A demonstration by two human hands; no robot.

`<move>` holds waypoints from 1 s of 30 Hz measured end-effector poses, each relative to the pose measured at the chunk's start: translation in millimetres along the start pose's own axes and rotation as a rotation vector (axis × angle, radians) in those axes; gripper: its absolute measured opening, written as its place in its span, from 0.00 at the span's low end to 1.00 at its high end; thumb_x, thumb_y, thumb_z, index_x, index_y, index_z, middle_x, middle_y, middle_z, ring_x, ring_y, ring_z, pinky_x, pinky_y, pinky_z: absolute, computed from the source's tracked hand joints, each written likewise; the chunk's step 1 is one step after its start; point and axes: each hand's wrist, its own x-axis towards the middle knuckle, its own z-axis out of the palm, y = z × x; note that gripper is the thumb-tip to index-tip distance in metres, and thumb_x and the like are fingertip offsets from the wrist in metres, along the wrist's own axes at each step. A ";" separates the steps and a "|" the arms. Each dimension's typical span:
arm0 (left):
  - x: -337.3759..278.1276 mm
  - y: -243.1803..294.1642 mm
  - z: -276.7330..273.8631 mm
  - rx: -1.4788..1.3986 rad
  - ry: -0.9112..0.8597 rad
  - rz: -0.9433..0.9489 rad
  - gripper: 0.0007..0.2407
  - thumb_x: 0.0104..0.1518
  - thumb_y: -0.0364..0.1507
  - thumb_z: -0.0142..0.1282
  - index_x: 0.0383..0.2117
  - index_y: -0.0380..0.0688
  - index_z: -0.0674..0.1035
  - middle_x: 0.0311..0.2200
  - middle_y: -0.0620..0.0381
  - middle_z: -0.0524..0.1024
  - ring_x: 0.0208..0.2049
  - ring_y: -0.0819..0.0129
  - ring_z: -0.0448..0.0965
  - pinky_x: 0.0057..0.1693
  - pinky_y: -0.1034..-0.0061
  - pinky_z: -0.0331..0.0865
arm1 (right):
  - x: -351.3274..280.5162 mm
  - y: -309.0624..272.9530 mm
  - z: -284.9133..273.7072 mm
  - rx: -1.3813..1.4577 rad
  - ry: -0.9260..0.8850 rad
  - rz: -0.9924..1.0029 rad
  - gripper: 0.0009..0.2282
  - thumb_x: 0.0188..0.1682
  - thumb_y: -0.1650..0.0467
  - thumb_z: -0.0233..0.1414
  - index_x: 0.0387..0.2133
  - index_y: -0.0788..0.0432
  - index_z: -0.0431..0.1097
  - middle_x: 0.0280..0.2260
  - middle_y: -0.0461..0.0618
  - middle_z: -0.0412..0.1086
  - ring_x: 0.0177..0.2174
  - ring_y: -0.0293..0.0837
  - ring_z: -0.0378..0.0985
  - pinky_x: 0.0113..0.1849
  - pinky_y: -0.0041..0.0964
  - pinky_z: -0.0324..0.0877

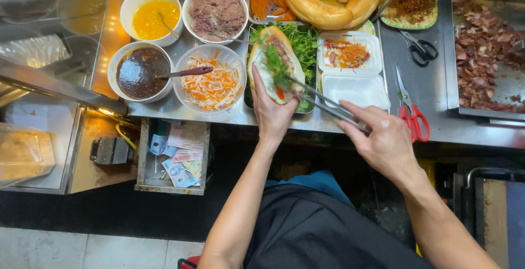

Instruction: Preparing and assembling a banh mi sandwich with various fillings and heating it.

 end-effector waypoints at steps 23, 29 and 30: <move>-36.5 6.4 -21.3 -0.036 0.039 0.144 0.51 0.37 0.34 0.77 0.72 0.44 0.54 0.63 0.29 0.61 0.64 0.37 0.65 0.67 0.52 0.61 | 13.9 -9.3 28.8 0.045 0.150 -0.042 0.18 0.47 0.63 0.63 0.52 0.43 0.78 0.30 0.47 0.76 0.25 0.51 0.78 0.28 0.43 0.71; -34.4 1.1 -39.8 -0.089 0.056 0.079 0.50 0.39 0.33 0.77 0.72 0.44 0.54 0.63 0.27 0.61 0.66 0.36 0.63 0.69 0.52 0.57 | 25.5 42.3 26.5 -0.045 0.088 0.075 0.18 0.49 0.62 0.62 0.54 0.45 0.78 0.32 0.52 0.77 0.33 0.60 0.80 0.34 0.54 0.73; -34.7 2.2 -42.8 -0.092 0.045 0.069 0.50 0.39 0.33 0.77 0.72 0.44 0.54 0.64 0.28 0.60 0.66 0.37 0.62 0.69 0.52 0.56 | 28.5 58.3 32.4 -0.107 0.045 0.116 0.18 0.48 0.62 0.62 0.53 0.46 0.78 0.31 0.51 0.77 0.32 0.61 0.80 0.35 0.56 0.73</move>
